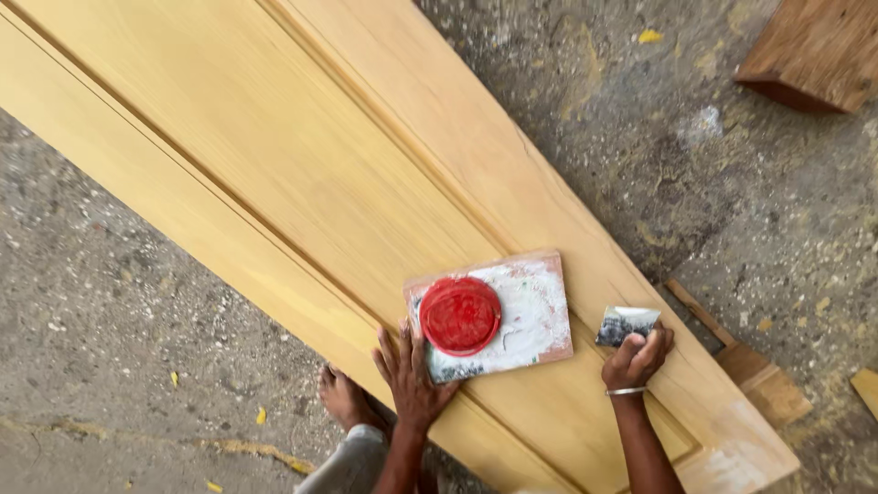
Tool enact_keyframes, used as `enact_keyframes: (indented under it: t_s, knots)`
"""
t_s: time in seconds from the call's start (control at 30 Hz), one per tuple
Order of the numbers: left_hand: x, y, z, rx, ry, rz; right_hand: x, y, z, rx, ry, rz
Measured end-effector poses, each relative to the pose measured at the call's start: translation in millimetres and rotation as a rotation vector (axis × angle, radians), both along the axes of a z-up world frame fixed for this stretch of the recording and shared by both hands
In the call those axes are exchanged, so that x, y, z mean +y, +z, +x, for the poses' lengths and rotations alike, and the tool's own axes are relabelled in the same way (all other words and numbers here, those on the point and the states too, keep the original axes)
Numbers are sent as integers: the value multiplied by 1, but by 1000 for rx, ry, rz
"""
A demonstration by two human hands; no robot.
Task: The person applies a white filler paste to a wooden door using a metal putty knife. They scoop filler from a small board and spread it into the grooves and edges of the door panel.
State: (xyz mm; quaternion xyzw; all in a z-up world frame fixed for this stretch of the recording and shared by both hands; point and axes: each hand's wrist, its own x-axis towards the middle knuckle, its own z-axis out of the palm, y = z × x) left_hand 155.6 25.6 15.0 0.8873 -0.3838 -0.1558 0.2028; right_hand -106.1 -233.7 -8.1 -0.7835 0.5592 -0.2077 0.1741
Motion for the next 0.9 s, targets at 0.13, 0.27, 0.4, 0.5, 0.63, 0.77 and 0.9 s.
enact_keyframes:
  t_s: [0.13, 0.27, 0.4, 0.5, 0.63, 0.77, 0.9]
  knots:
    - [11, 20, 45, -37, -211, 1, 30, 6, -19, 23, -5, -32]
    - [-26, 18, 64, -75, -164, -71, 3, -13, -15, 14, -64, 14]
    - [-46, 11, 69, -154, 31, -118, 9, -7, -8, -18, -103, -28]
    - [-73, 0, 91, -137, 216, -121, -1, -6, 0, -3, -150, 26]
    - [-99, 5, 141, -141, 352, -36, 2, -3, -1, -16, -76, -5]
    - [-113, 21, 184, -99, 476, -98, -6, -5, 7, -64, -83, -32]
    - [-116, 42, 156, -233, 503, -117, -3, -7, 7, -149, -43, 22]
